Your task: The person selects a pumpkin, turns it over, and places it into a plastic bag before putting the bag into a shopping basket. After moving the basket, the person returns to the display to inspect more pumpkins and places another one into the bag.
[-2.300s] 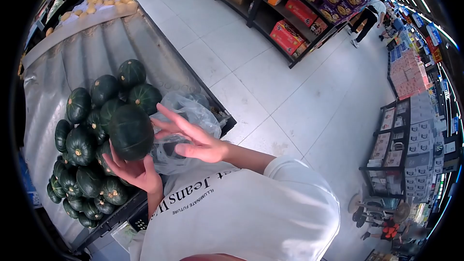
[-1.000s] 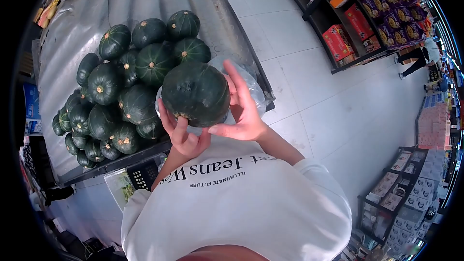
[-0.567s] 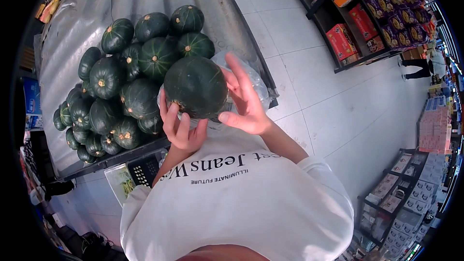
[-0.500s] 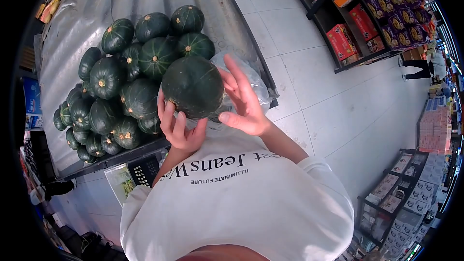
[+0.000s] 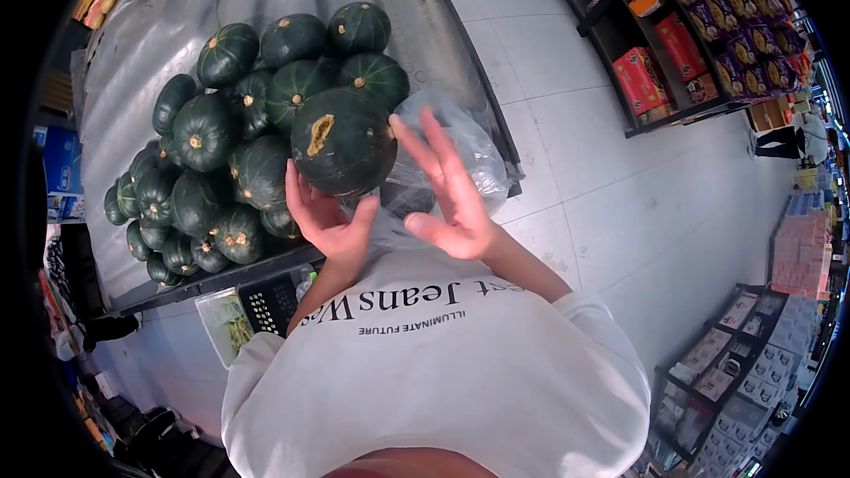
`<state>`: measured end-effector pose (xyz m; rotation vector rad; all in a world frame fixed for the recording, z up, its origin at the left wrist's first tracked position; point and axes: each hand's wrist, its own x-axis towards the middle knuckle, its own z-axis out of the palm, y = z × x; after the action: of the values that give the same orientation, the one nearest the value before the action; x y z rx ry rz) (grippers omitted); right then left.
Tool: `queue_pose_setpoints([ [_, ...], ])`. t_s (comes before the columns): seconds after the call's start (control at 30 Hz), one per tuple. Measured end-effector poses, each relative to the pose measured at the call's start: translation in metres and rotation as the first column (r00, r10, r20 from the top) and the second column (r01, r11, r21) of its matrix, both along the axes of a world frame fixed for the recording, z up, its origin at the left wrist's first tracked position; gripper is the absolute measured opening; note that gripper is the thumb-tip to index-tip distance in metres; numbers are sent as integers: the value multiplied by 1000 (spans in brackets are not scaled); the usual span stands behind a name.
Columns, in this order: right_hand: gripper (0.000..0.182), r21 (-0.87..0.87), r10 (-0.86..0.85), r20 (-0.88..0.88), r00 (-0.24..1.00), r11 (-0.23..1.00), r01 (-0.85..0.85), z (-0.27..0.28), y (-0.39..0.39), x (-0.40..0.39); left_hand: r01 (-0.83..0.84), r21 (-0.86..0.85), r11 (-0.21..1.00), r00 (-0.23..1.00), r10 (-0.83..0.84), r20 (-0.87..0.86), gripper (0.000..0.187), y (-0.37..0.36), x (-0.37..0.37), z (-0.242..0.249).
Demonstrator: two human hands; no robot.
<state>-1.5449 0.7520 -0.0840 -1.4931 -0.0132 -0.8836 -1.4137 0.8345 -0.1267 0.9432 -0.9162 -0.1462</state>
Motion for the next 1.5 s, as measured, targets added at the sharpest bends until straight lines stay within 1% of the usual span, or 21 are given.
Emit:
queue_pose_setpoints([
  [0.07, 93, -101, -36, -23, 999, 994, 33, 1, 0, 2, -12, 34, 999, 999, 10, 36, 98, 3, 0, -3],
  [0.1, 93, -116, -42, -26, 999, 992, 39, 1, 1, 2, -19, 50, 999, 998, 16, 55, 98, 3, 1, -3],
  [0.13, 93, -133, -48, -29, 998, 990, 44, 2, 1, 3, -2, 10, 1000, 999, 1, 52, 98, 1, 0, -1],
  [0.27, 91, -219, -91, -48, 995, 973, 79, 0, 1, 3, 18, -38, 999, 999, -17, 39, 97, 3, 0, 0],
  [0.37, 96, -245, -85, -101, 991, 968, 57, 0, 1, 3, 39, -52, 998, 997, -36, 67, 97, 5, 3, -2],
  [0.43, 97, -253, -90, -102, 991, 966, 62, -1, 1, 2, 58, -48, 997, 995, -54, 89, 97, 6, 4, -4],
  [0.53, 97, -276, -103, -107, 989, 959, 70, -1, 0, 1, 112, -51, 992, 993, -109, 54, 97, 7, 3, -4],
  [0.63, 98, -320, -135, -140, 981, 944, 84, 2, 0, 0, 145, -46, 988, 989, -146, -35, 95, 9, 0, -3],
  [0.67, 98, -338, -148, -155, 977, 937, 88, 3, 0, 0, 150, -46, 988, 988, -151, -21, 94, 9, 0, -2],
  [0.77, 97, -363, -191, -147, 971, 923, 126, 5, 1, -1, 166, -24, 986, 986, -166, 5, 93, 9, 1, 2],
  [0.83, 93, -335, -231, -91, 969, 923, 188, 1, 4, 1, 179, 20, 984, 984, -179, -2, 92, 10, 0, 3],
  [0.87, 92, -320, -252, -64, 966, 922, 219, -1, 5, 2, 176, 12, 984, 984, -176, -42, 91, 9, 0, 4],
  [0.97, 92, -476, -319, -17, 948, 836, 272, -1, 5, 8, 178, 10, 984, 970, -174, -168, 88, 7, -4, 5],
  [1.03, 92, -537, -365, -46, 930, 794, 285, 3, 7, 8, 189, 36, 981, 950, -174, -259, 86, 7, -5, 6],
  [1.07, 92, -566, -388, -59, 920, 772, 290, 6, 7, 8, 181, 30, 983, 956, -168, -239, 83, 7, -3, 4],
  [1.17, 96, -690, -451, -113, 885, 677, 257, 15, 6, 6, 204, -58, 977, 933, -212, -292, 81, 4, 1, 0],
  [1.3, 96, -582, -436, -118, 892, 759, 294, 10, 5, 7, 200, -67, 977, 928, -211, -306, 82, 6, 2, -1],
  [1.4, 96, -524, -421, -114, 900, 795, 305, 8, 4, 7, 214, -68, 974, 934, -224, -277, 84, 4, 0, 2],
  [1.5, 97, -512, -423, -101, 900, 798, 318, 11, 4, 6, 314, -98, 944, 882, -328, -337, 86, 5, 1, 7],
])
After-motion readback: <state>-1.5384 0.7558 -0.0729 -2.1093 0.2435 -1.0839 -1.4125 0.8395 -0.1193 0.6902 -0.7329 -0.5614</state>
